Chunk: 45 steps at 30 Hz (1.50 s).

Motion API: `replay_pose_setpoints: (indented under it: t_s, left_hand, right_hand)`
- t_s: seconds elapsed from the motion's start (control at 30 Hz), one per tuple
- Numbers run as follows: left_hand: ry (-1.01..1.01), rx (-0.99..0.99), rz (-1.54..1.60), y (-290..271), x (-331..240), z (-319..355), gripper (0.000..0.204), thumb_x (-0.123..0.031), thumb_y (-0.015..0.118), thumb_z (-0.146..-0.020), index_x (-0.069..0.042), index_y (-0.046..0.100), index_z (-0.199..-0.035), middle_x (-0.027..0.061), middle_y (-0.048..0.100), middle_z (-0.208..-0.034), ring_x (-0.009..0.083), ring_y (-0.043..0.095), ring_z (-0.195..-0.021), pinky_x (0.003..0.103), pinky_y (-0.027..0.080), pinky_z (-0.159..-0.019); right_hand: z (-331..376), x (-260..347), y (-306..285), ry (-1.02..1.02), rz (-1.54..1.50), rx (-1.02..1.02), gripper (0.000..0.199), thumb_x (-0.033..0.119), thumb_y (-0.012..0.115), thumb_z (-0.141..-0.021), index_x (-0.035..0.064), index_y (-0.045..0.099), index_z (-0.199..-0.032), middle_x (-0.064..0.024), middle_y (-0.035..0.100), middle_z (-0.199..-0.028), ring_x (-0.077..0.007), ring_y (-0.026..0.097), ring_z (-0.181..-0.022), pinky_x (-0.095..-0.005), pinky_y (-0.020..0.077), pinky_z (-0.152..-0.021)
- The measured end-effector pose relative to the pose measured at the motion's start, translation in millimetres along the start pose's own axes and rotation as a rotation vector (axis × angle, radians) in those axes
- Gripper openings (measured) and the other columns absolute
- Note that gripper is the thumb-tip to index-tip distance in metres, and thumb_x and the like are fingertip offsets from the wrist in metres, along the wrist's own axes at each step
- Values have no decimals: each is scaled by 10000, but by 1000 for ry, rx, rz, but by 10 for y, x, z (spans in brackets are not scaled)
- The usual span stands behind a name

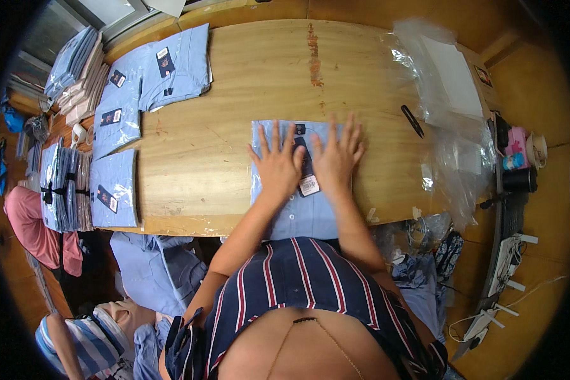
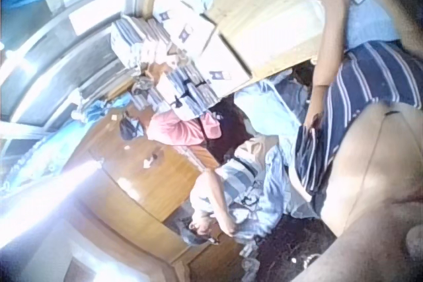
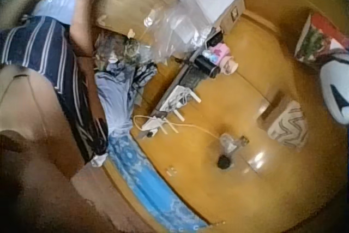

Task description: The person trims excess threads from light blue shirts using a small tool, places the shirts inside plastic bags, and stacks the bagged garments on a table.

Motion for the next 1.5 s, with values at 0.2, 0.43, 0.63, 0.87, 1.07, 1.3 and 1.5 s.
replay_pose_setpoints:
  t_s: [0.2,0.43,0.63,0.87,1.07,1.3,1.5]
  left_hand:
    - [-57,121,-31,173,-33,84,451,-370,401,-840,-235,385,-1270,106,213,-1385,383,116,-1271,639,74,-928]
    - [-99,219,52,247,4,78,474,-351,423,-827,-248,356,-1286,106,166,-1400,389,83,-1278,645,63,-922]
    - [-111,263,56,273,39,89,501,-343,403,-839,-234,295,-1316,112,128,-1407,384,50,-1282,640,60,-928]
    - [-30,207,94,259,65,79,490,-335,429,-830,-192,339,-1290,128,151,-1396,400,88,-1271,654,125,-909]
    - [527,333,1073,-1489,-343,60,355,-289,495,-822,-54,527,-1085,132,453,-1169,369,421,-1043,455,341,-846]
    - [1227,139,2090,-3370,-1141,1063,326,-265,498,-826,0,535,-1011,114,526,-948,253,481,-855,380,373,-787]
    - [1249,146,2079,-3308,-1421,1239,320,-236,492,-817,0,521,-1030,132,529,-963,260,485,-885,375,378,-797]
  right_hand:
    - [165,41,482,-69,225,203,435,394,389,-837,283,386,-1257,-106,185,-1390,-373,115,-1270,-595,98,-945]
    - [174,13,554,-40,272,289,438,336,359,-844,274,362,-1278,-101,150,-1404,-366,88,-1279,-568,70,-965]
    - [186,12,618,-63,307,331,433,345,303,-866,268,341,-1291,-97,140,-1408,-355,76,-1285,-565,77,-968]
    - [171,-29,695,-74,312,386,439,370,307,-876,265,315,-1302,-98,132,-1406,-360,82,-1281,-594,99,-950]
    - [-143,-100,666,-213,243,558,529,359,501,-805,211,331,-1283,-97,287,-1325,-316,238,-1230,-641,142,-919]
    - [-333,87,580,-260,346,662,477,361,548,-775,153,446,-1192,-98,412,-1211,-306,458,-1069,-629,150,-922]
    - [-278,142,579,-298,342,624,447,344,533,-789,114,462,-1166,-115,433,-1175,-311,503,-1016,-603,154,-935]
Point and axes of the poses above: each hand's wrist, its own z-axis away from the middle knuckle, its own y-axis out of the palm, x = y × z, the point moved 9 cm from there along -z, towards the middle knuckle
